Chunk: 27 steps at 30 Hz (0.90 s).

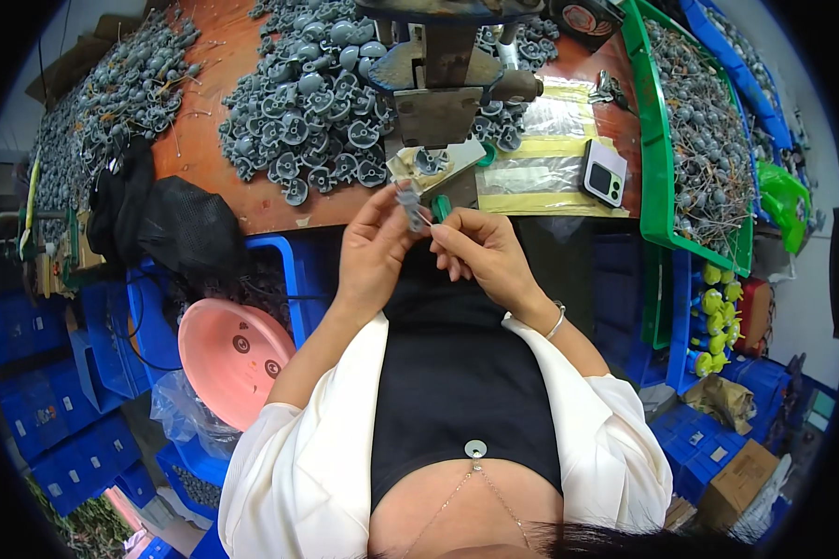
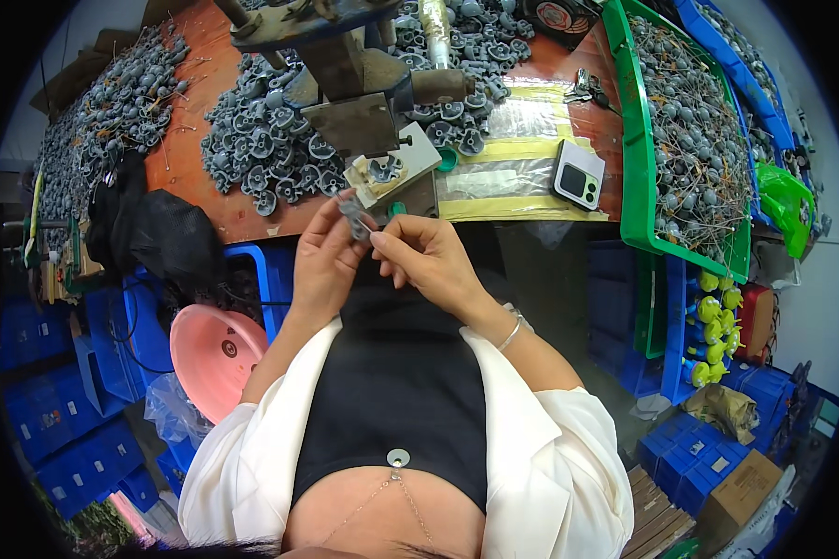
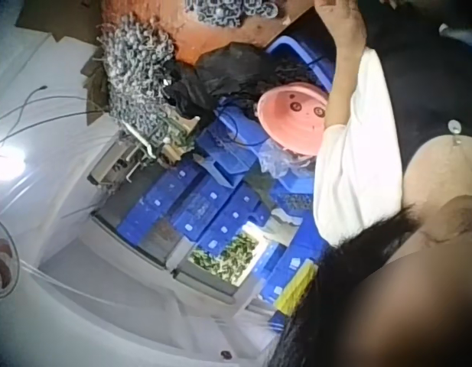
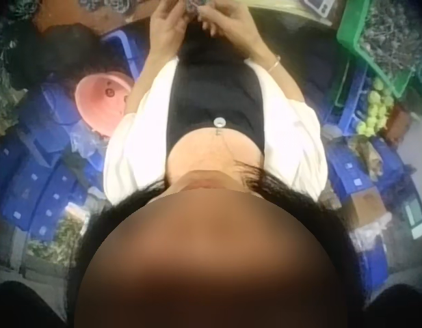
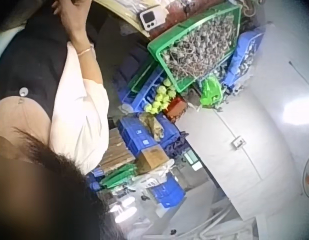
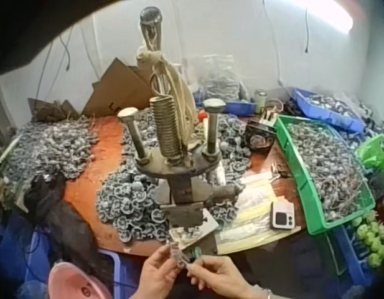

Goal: Operates a manual press machine to process small mechanical components on a factory workbench.

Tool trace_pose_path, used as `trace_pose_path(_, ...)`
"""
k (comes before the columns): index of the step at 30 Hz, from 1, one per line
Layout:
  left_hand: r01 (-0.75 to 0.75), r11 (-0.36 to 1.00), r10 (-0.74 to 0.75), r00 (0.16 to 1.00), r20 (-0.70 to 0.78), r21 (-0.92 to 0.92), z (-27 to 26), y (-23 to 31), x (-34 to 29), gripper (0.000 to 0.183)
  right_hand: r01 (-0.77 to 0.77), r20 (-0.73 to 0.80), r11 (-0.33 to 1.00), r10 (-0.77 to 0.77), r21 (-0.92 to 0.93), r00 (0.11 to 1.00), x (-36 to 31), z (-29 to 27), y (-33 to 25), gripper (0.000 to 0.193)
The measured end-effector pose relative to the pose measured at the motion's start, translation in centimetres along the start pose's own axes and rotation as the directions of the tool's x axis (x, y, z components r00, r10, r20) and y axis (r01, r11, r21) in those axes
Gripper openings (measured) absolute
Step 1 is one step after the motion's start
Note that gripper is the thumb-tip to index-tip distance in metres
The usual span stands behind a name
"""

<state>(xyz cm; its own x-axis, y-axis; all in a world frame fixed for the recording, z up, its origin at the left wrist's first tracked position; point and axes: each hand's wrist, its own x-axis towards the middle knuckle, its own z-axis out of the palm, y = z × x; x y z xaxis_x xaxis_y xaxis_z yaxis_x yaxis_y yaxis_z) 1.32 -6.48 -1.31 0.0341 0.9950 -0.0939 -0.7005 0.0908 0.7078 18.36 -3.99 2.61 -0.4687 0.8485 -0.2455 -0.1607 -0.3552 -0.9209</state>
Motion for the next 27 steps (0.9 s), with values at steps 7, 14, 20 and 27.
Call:
trace_pose_path(7,-0.471,0.583,0.309,0.882,0.356,0.662,1.5,3.0,0.5,0.028,0.168,-0.042,0.888,-0.205,-0.428,0.978,-0.3,-1.4,-0.8,0.024)
trace_pose_path(14,-0.681,0.109,0.341,0.710,0.616,0.724,2.1,2.5,0.2,0.035,-0.111,-0.011,0.954,0.119,0.279,0.993,-0.1,-2.8,0.1,0.021)
trace_pose_path(20,-0.491,0.536,0.721,0.689,-0.070,0.686,2.4,3.4,1.3,0.021,0.323,-0.230,0.923,-0.367,-0.209,0.901,2.2,-4.1,1.0,0.009)
trace_pose_path(27,-0.474,-0.263,0.381,0.750,0.541,0.841,2.9,3.0,1.1,0.028,0.331,0.056,0.833,-0.343,-0.444,0.938,2.7,-2.5,-0.1,0.010)
